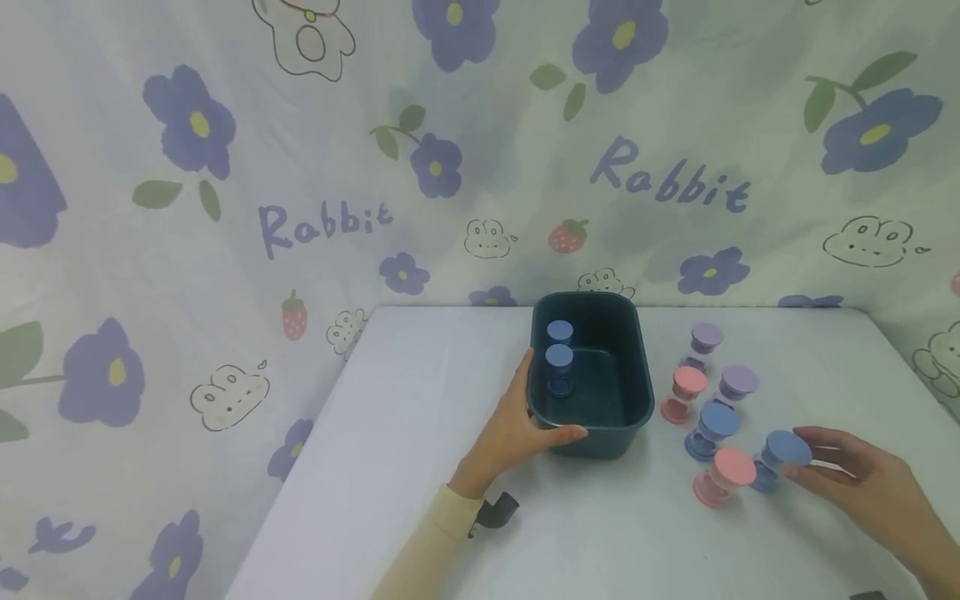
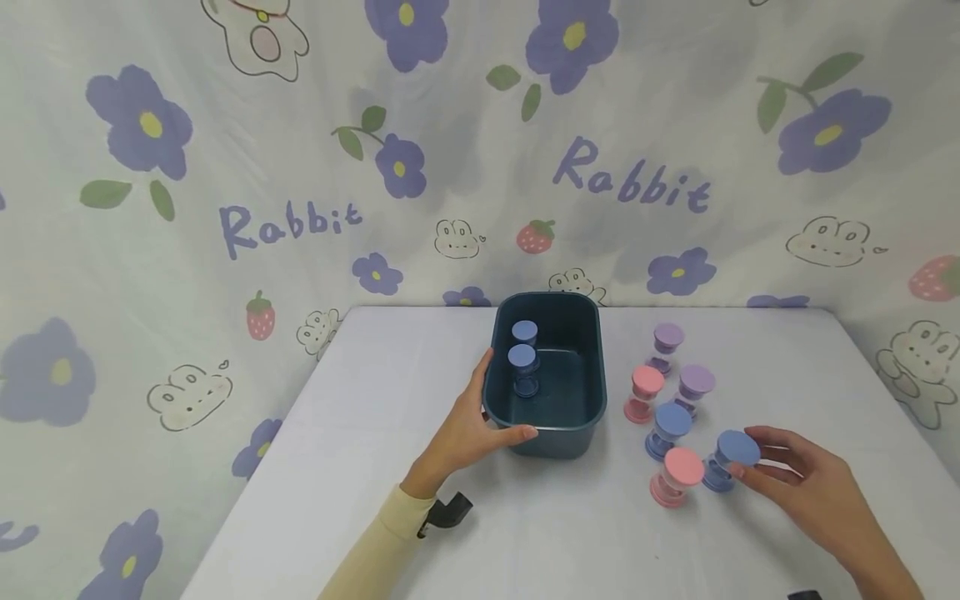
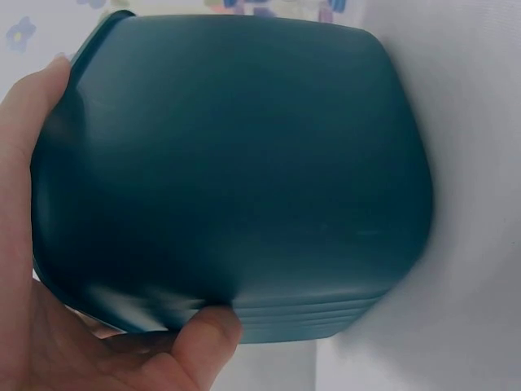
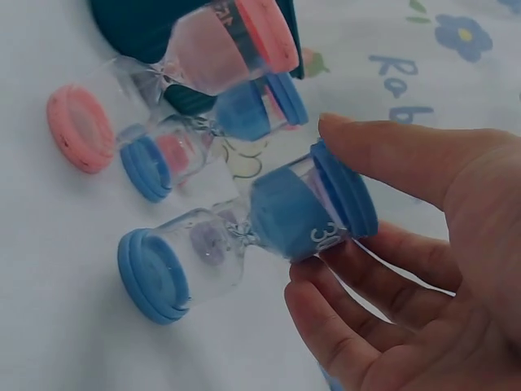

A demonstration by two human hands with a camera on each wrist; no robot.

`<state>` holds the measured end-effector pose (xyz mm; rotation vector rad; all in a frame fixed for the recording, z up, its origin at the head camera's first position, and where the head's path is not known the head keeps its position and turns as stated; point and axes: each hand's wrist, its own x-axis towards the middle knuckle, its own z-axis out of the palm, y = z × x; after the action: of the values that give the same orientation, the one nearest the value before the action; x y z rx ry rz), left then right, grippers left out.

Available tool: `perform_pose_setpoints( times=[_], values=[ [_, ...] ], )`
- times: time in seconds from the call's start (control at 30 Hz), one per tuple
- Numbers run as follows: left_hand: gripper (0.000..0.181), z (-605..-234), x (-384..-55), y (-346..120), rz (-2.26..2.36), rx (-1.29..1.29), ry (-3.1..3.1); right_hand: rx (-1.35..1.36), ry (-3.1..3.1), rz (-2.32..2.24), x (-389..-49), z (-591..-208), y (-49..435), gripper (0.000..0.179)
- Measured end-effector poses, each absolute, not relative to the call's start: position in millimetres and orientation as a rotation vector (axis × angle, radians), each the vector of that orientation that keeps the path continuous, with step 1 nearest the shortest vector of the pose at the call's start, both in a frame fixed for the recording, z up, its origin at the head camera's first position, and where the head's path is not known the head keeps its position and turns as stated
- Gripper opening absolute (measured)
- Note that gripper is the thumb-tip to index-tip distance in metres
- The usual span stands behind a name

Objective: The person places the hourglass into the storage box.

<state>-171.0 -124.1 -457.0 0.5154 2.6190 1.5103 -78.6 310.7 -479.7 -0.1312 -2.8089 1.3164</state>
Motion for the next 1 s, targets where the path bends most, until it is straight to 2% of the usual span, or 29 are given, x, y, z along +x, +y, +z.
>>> perform_pose_setpoints(
  times=[0.5,0.8,0.9,1.0],
  values=[
    [0.127,-458.4,-170.2,-122.9,1.491,0.488,2.635,-0.301,-2.767,1.326,-81.2,-482.6,312.4,0.073],
    [0.129,-455.4,-169.7,-124.5,1.486,0.482,2.627,-0.376,-2.719,1.264,-83.7,-465.7,312.9,0.071],
    [0.129,-454.6,-169.5,-124.7,1.485,0.487,2.625,-0.393,-2.699,1.256,-84.6,-457.4,312.7,0.065],
    [0.130,-454.1,-169.4,-124.8,1.484,0.490,2.624,-0.313,-2.597,1.308,-85.3,-450.0,312.3,0.050]
  ],
)
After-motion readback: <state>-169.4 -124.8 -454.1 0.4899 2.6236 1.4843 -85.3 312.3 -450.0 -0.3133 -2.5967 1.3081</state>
